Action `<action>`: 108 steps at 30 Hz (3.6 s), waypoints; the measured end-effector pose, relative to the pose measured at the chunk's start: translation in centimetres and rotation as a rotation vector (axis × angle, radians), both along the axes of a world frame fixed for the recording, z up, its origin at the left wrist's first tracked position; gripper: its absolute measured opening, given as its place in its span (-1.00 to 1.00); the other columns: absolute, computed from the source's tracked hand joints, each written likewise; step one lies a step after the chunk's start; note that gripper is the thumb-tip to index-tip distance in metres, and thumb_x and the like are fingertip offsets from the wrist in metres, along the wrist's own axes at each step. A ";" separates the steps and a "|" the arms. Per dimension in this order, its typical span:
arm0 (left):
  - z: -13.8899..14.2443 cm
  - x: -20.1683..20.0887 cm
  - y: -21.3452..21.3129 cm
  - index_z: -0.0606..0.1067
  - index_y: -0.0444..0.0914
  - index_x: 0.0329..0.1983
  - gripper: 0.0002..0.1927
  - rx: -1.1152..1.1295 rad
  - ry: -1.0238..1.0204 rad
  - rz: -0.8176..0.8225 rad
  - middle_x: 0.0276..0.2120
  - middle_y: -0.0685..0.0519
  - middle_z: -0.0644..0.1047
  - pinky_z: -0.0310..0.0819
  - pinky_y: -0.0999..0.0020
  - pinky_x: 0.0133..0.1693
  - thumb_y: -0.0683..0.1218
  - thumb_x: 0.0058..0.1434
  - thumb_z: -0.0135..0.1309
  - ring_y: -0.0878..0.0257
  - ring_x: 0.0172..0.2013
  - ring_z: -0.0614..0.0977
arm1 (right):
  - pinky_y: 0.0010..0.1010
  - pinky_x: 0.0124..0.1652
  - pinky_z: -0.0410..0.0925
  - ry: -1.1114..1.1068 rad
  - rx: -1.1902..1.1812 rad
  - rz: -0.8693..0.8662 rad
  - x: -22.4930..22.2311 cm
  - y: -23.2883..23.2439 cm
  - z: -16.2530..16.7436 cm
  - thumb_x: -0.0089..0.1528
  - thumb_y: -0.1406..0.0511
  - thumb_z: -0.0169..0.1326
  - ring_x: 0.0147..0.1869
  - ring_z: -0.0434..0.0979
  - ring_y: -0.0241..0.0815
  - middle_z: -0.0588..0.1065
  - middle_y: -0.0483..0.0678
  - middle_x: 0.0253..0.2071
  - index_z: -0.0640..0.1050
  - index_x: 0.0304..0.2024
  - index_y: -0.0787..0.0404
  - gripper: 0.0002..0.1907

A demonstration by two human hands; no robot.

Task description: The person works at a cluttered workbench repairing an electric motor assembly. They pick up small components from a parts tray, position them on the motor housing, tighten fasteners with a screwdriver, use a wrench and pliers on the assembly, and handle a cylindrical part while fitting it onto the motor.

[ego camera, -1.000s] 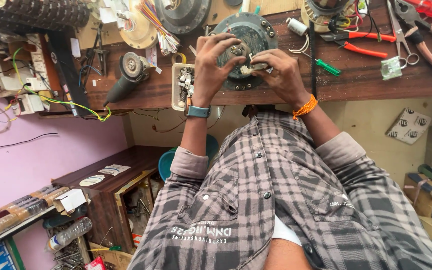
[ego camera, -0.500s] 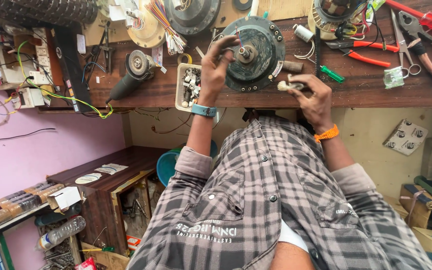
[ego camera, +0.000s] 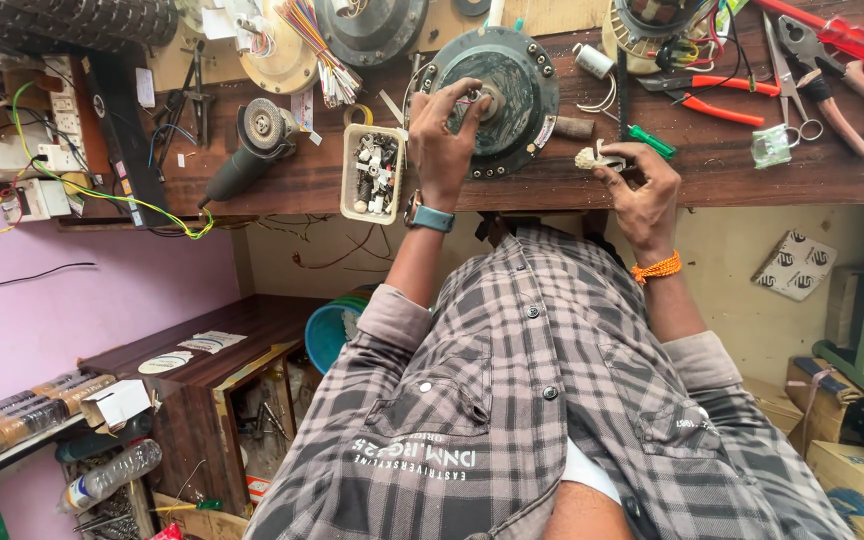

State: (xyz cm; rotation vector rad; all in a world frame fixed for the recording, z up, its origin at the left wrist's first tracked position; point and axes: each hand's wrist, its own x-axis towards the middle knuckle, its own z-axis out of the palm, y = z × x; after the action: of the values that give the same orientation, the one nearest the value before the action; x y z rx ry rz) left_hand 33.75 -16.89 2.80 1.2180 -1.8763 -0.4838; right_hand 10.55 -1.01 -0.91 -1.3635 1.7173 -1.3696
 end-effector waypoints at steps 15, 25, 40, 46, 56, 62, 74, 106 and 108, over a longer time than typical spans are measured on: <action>3.7 3.8 -4.2 0.52 -0.09 0.22 -0.57 0.349 -0.082 -0.464 0.02 0.08 0.63 0.59 0.30 0.02 -0.22 0.29 0.16 0.22 -0.08 0.60 | -0.47 -0.04 0.45 -0.148 0.040 0.014 0.1 -1.0 0.8 0.32 0.33 0.35 -0.04 0.61 -0.26 0.60 -0.03 -0.10 0.61 0.00 0.32 -0.73; 0.8 2.5 -2.8 0.53 -0.11 0.20 -0.68 0.326 -0.025 -0.426 -0.09 0.01 0.66 0.59 0.28 -0.02 -0.18 0.39 0.17 0.19 -0.09 0.69 | -0.48 -0.05 0.45 -0.147 0.059 0.024 0.2 -1.3 1.3 0.32 0.28 0.34 -0.05 0.60 -0.26 0.59 -0.04 -0.11 0.61 -0.01 0.32 -0.71; -1.7 0.3 -1.1 0.62 0.02 0.11 -0.63 0.134 0.130 -0.137 0.19 0.29 0.58 0.54 0.39 0.18 -0.11 0.23 0.31 0.35 0.09 0.61 | -0.45 -0.02 0.44 -0.125 0.045 0.028 0.4 -1.6 1.2 0.33 0.25 0.34 -0.03 0.60 -0.24 0.60 -0.04 -0.11 0.62 -0.01 0.30 -0.71; 0.9 1.7 -1.3 0.58 0.06 0.15 -0.50 0.058 -0.073 -0.241 0.36 0.10 0.30 0.45 0.29 0.28 -0.15 0.13 0.34 0.18 0.25 0.36 | -0.46 -0.04 0.43 -0.124 0.059 0.006 0.3 -1.8 1.0 0.32 0.28 0.34 -0.04 0.60 -0.25 0.59 -0.04 -0.12 0.62 -0.02 0.31 -0.73; 3.7 1.2 -3.8 0.72 -0.12 -0.16 -0.88 0.198 -0.034 -0.197 -0.24 0.17 0.71 0.55 0.35 -0.18 -0.08 0.25 0.30 0.28 -0.28 0.59 | -0.46 -0.04 0.44 -0.115 0.043 0.045 0.4 -2.1 0.7 0.32 0.31 0.33 -0.04 0.60 -0.25 0.60 -0.04 -0.12 0.62 -0.02 0.30 -0.75; 5.1 2.2 -4.8 0.65 -0.19 -0.10 -0.70 0.349 0.048 -0.387 -0.22 0.06 0.65 0.66 0.45 -0.28 -0.07 0.09 0.37 0.35 -0.27 0.65 | -0.47 -0.05 0.44 -0.116 0.047 0.034 0.4 -1.9 0.7 0.32 0.31 0.33 -0.05 0.60 -0.26 0.60 -0.05 -0.13 0.62 -0.02 0.30 -0.75; 1.7 0.8 -4.6 0.69 -0.22 -0.13 -0.77 0.594 0.289 0.123 -0.39 0.00 0.71 0.42 0.47 -0.42 -0.04 0.20 0.30 0.34 -0.45 0.57 | -0.48 -0.07 0.46 -0.122 0.018 0.018 0.6 -1.8 1.7 0.32 0.28 0.33 -0.05 0.60 -0.27 0.59 -0.05 -0.12 0.62 -0.02 0.30 -0.73; -1.1 3.2 -0.3 0.38 -0.09 0.35 -0.31 0.197 -0.010 -0.302 0.17 0.05 0.55 0.52 0.27 0.22 -0.24 0.16 0.33 0.14 0.12 0.56 | -0.22 0.06 0.45 0.159 -0.358 0.294 6.7 -13.0 0.2 0.30 0.37 0.35 0.07 0.58 -0.03 0.57 0.02 -0.04 0.47 -0.07 0.25 -0.71; -1.4 3.0 -0.9 0.41 -0.08 0.34 -0.33 0.198 0.004 -0.317 0.13 0.06 0.58 0.54 0.27 0.19 -0.24 0.16 0.34 0.15 0.10 0.59 | -0.22 0.07 0.45 0.165 -0.357 0.296 6.5 -13.0 0.0 0.30 0.36 0.35 0.06 0.58 -0.03 0.57 0.01 -0.04 0.48 -0.07 0.24 -0.71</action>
State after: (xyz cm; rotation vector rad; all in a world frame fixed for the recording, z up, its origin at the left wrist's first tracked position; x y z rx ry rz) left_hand 36.76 -17.78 1.42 1.0439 -2.0664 -0.8599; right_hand 17.09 -14.03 -0.91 -1.8896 1.3361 -1.4690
